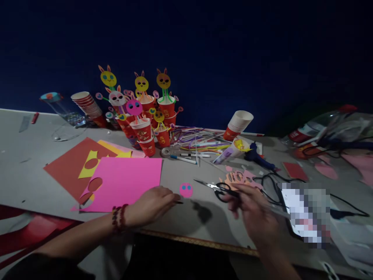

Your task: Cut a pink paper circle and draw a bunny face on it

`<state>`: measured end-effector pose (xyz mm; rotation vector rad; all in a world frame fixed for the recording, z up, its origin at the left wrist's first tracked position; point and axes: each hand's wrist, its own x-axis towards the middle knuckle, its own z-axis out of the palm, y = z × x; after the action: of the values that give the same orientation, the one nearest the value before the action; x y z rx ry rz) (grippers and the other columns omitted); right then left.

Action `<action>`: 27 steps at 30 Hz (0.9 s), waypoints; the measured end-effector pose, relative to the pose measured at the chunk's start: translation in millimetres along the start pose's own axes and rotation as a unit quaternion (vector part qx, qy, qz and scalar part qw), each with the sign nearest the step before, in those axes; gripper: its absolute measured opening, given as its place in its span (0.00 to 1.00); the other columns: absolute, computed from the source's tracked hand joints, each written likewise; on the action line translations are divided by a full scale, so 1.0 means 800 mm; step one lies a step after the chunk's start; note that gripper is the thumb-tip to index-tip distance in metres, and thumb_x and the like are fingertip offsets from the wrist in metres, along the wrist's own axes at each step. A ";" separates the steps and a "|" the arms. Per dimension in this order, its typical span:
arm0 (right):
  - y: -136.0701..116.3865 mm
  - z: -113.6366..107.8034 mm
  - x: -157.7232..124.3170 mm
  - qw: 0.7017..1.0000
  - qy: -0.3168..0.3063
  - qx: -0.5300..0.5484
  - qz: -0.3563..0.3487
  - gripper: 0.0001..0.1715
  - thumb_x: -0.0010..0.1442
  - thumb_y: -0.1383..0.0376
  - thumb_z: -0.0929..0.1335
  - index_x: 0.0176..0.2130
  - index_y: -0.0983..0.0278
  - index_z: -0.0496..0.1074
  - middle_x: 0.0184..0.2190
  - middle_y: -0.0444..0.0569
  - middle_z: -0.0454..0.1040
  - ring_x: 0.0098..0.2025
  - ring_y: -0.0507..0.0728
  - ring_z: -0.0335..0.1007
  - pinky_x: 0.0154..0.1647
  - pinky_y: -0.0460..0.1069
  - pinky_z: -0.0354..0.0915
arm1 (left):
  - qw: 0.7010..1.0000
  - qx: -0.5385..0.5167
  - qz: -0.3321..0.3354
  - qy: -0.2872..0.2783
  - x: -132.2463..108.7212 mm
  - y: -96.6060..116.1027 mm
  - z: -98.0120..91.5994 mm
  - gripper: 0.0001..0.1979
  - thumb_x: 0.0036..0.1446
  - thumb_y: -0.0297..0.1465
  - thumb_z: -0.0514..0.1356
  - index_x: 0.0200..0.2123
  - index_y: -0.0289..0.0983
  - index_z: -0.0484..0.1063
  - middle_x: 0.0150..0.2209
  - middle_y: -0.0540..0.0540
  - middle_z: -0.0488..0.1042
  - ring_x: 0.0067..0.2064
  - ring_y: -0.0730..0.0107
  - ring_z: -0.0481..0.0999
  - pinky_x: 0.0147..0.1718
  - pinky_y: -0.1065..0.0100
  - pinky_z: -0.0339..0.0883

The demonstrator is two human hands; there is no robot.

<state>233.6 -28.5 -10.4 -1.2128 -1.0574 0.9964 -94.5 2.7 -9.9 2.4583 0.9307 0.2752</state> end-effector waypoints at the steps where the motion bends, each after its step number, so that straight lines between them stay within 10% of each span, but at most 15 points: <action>1: 0.016 0.020 -0.001 0.998 -0.051 0.005 0.025 0.15 0.60 0.53 0.70 0.39 0.62 0.77 0.29 0.52 0.80 0.24 0.56 0.72 0.15 0.46 0.64 | 1.000 0.027 0.011 -0.002 0.009 -0.001 0.010 0.12 0.65 0.25 0.50 0.47 0.37 0.70 0.40 0.44 0.76 0.40 0.64 0.75 0.39 0.67 0.66; 8: 0.068 0.075 0.000 0.987 -0.137 -0.065 0.055 0.08 0.60 0.59 0.70 0.36 0.61 0.72 0.22 0.44 0.75 0.20 0.52 0.64 0.19 0.44 0.60 | 0.988 0.118 0.091 0.035 0.029 -0.027 0.053 0.04 0.60 0.27 0.56 0.39 0.37 0.69 0.35 0.44 0.73 0.38 0.61 0.72 0.39 0.62 0.65; 18: 0.074 0.113 0.019 0.966 -0.132 -0.201 -0.095 0.09 0.55 0.66 0.67 0.24 0.60 0.67 0.20 0.40 0.66 0.23 0.53 0.62 0.25 0.47 0.57 | 0.985 0.130 0.108 0.034 0.026 -0.042 0.059 0.18 0.63 0.28 0.57 0.56 0.34 0.66 0.51 0.39 0.71 0.51 0.55 0.68 0.50 0.57 0.65; 27: 0.083 0.115 0.016 0.959 -0.143 -0.229 -0.080 0.10 0.56 0.67 0.65 0.23 0.60 0.67 0.20 0.41 0.68 0.24 0.54 0.64 0.28 0.48 0.59 | 0.986 0.106 0.122 0.028 0.027 -0.041 0.060 0.18 0.64 0.30 0.55 0.56 0.31 0.66 0.52 0.37 0.70 0.53 0.53 0.67 0.53 0.54 0.65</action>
<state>144.9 10.6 -70.7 -1.3471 -1.6562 0.8403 -80.0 20.5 -67.6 2.7784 0.7124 0.3468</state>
